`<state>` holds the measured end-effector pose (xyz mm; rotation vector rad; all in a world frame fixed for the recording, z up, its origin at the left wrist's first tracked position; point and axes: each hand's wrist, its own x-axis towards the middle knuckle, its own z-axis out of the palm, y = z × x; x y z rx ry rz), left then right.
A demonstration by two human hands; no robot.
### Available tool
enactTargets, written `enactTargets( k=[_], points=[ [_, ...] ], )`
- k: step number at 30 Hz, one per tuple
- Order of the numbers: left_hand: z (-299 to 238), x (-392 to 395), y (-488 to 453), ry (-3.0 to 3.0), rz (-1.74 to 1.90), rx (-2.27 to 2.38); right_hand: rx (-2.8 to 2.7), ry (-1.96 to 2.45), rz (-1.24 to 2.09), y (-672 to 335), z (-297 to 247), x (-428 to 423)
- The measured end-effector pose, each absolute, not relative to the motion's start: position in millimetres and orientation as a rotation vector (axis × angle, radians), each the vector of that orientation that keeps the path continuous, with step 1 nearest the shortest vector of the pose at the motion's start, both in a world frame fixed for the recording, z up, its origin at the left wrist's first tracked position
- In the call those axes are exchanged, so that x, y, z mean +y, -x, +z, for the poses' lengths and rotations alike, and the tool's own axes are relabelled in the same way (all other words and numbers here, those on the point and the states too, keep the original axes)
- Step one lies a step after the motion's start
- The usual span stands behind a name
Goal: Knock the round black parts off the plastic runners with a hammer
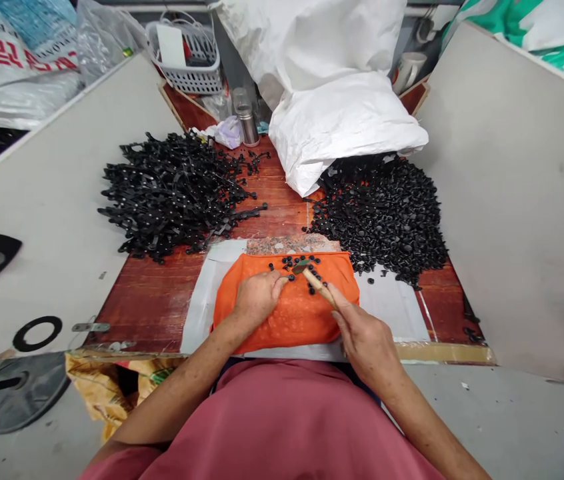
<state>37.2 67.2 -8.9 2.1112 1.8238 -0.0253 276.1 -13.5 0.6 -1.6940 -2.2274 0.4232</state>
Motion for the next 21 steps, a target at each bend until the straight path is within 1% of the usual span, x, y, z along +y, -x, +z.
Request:
enactTargets(
  k=[6,10,13,16,21],
  points=[
    [-9.6,64.9,-35.6,-2.107,-0.007,1.805,-2.354,1.807,0.343,-274.0,-7.4,-11.1],
    [-8.7,59.6,-31.8,-2.003,0.206,1.758,-2.36,1.793,0.335,-274.3,-14.1,-12.8],
    [-6.2,57.7,-26.2,-1.846,0.356,1.743,-2.291,1.711,0.422,-276.6,-13.3,-17.2],
    [1.4,56.0,-17.4,-1.808,0.454,1.669,-2.148,1.616,0.55,-285.5,-6.7,-22.6],
    [19.5,52.7,-10.8,-1.954,0.288,1.534,-1.892,1.649,0.592,-315.1,-1.5,-35.8]
  ],
)
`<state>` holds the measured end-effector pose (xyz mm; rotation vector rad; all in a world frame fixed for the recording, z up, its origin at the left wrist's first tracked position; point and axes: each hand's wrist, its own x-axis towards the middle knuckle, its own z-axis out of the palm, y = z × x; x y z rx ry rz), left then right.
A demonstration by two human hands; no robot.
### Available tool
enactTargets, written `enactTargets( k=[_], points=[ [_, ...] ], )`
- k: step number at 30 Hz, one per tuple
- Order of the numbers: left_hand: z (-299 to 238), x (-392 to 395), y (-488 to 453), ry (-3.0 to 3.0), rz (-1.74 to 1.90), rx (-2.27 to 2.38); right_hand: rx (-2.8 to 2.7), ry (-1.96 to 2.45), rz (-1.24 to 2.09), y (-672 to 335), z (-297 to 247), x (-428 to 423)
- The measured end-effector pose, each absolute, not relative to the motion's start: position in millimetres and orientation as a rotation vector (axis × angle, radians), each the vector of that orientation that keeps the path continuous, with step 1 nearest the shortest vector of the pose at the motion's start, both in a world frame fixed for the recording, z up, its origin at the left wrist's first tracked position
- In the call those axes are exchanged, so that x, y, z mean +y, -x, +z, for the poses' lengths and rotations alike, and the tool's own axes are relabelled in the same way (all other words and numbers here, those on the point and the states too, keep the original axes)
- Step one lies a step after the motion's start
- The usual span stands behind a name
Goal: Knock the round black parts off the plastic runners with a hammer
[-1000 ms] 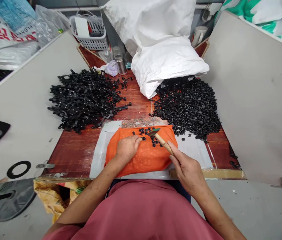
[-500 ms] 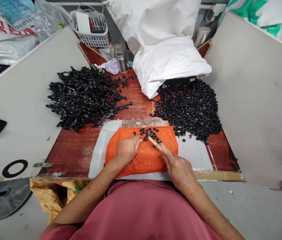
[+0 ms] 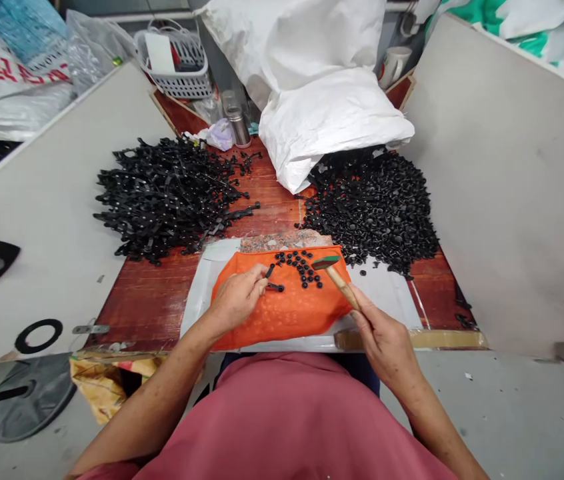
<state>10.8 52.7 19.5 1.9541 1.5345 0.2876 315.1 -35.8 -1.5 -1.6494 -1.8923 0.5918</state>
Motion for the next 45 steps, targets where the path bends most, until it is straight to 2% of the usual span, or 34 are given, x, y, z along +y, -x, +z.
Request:
enactTargets(
  k=[4,9,31,45],
  points=[
    [20.2,52.4,-28.8,-2.067,0.161,1.438,-1.816,1.765,0.66,-331.0,-13.1,-54.7],
    [5.5,54.2,-54.5,-2.061,0.18,1.477,-1.795,1.809,0.74,-328.6,-25.6,-73.7],
    [6.0,62.9,-67.1,-2.212,0.024,1.499,-1.785,1.878,0.719,-324.1,-31.8,-75.8],
    [-0.7,75.0,-56.3,-2.005,0.174,1.341,-1.794,1.878,0.788,-324.9,-33.8,-76.0]
  ],
)
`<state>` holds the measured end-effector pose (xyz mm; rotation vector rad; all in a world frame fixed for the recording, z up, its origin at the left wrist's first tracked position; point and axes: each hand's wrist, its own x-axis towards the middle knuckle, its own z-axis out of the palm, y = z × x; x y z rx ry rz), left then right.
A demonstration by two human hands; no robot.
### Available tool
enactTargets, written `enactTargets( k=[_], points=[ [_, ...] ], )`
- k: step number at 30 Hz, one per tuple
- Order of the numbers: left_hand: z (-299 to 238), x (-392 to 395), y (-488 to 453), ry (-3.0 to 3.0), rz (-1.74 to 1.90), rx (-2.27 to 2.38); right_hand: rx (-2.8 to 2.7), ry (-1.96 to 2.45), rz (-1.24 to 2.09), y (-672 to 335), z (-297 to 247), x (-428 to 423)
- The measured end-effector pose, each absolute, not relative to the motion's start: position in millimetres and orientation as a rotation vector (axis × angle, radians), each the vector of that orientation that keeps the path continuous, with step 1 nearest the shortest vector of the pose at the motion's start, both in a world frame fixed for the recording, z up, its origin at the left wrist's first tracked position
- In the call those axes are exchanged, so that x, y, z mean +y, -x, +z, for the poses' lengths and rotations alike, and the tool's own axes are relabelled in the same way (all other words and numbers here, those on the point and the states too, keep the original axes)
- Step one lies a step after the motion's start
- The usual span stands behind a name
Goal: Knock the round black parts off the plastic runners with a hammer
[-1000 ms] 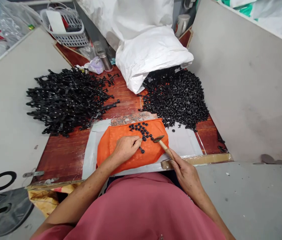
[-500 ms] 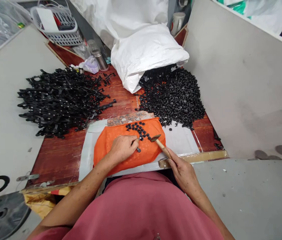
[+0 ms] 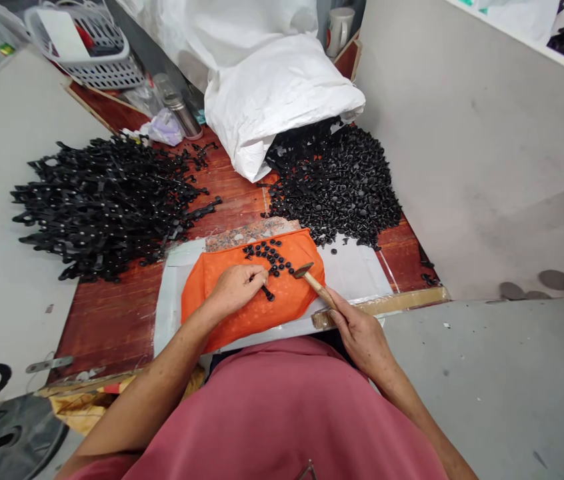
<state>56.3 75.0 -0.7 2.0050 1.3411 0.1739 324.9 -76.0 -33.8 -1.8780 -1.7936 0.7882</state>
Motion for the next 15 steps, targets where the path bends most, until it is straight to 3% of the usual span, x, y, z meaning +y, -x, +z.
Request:
enactTargets(
  k=[15],
  points=[
    [0.5,70.7,-65.5,-2.077,0.077,1.408,-1.8,1.866,0.761,-324.9,-34.7,-77.0]
  ],
)
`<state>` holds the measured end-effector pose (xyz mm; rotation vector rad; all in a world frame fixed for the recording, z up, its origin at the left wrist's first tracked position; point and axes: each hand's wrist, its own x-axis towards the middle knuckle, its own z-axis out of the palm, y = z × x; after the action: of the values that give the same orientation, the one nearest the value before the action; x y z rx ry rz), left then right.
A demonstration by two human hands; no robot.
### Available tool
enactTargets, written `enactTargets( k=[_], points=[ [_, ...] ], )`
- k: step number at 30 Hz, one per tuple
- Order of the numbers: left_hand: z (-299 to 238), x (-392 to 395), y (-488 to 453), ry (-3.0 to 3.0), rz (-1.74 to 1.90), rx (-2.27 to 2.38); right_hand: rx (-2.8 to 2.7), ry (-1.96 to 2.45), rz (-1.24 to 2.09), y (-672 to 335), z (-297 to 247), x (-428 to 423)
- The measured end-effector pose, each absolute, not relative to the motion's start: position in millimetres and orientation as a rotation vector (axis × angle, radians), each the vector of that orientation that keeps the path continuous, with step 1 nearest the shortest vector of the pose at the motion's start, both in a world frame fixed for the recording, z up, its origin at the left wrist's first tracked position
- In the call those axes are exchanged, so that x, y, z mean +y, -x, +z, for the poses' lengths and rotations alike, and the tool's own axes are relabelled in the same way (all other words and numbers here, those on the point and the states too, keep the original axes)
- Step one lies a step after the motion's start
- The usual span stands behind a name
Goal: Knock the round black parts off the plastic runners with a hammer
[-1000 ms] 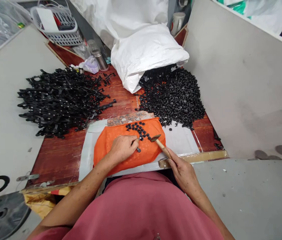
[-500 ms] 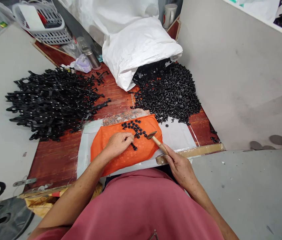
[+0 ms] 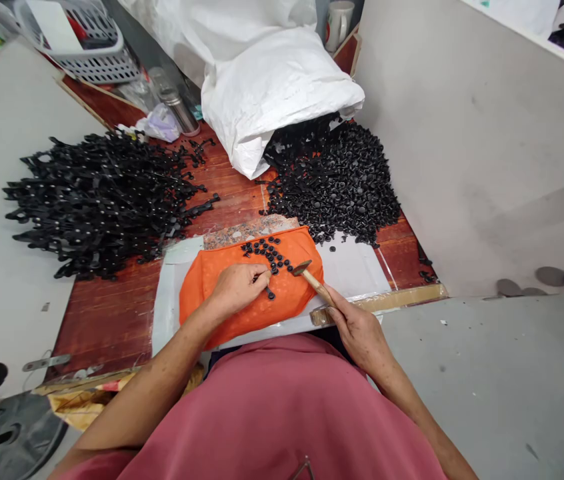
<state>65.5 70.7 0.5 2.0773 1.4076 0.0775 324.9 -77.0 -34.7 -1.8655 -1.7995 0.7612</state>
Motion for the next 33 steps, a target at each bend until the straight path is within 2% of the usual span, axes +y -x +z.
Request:
enactTargets(
  k=[6,13,20,24,29,33],
  points=[
    [-6.3,83.3,-59.8,-1.998,0.173,1.284,-1.856,1.768,0.681,-325.2,-19.5,-71.8],
    [-6.6,84.2,-59.9,-2.023,0.085,1.323,-1.984,1.619,0.569,-317.2,6.3,-55.9],
    [-2.1,75.6,-66.8,-2.093,-0.004,1.415,-2.14,1.765,0.451,-308.9,-10.4,-54.9],
    [-2.0,75.9,-66.1,-2.113,-0.027,1.432,-2.052,1.718,0.374,-308.9,-14.5,-56.8],
    [-3.0,73.3,-68.5,-2.135,-0.067,1.444,-2.259,1.853,0.365,-304.6,-15.8,-55.0],
    [2.6,69.0,-63.7,-2.225,0.07,1.333,-2.24,1.873,0.393,-305.0,-18.9,-53.8]
  ],
)
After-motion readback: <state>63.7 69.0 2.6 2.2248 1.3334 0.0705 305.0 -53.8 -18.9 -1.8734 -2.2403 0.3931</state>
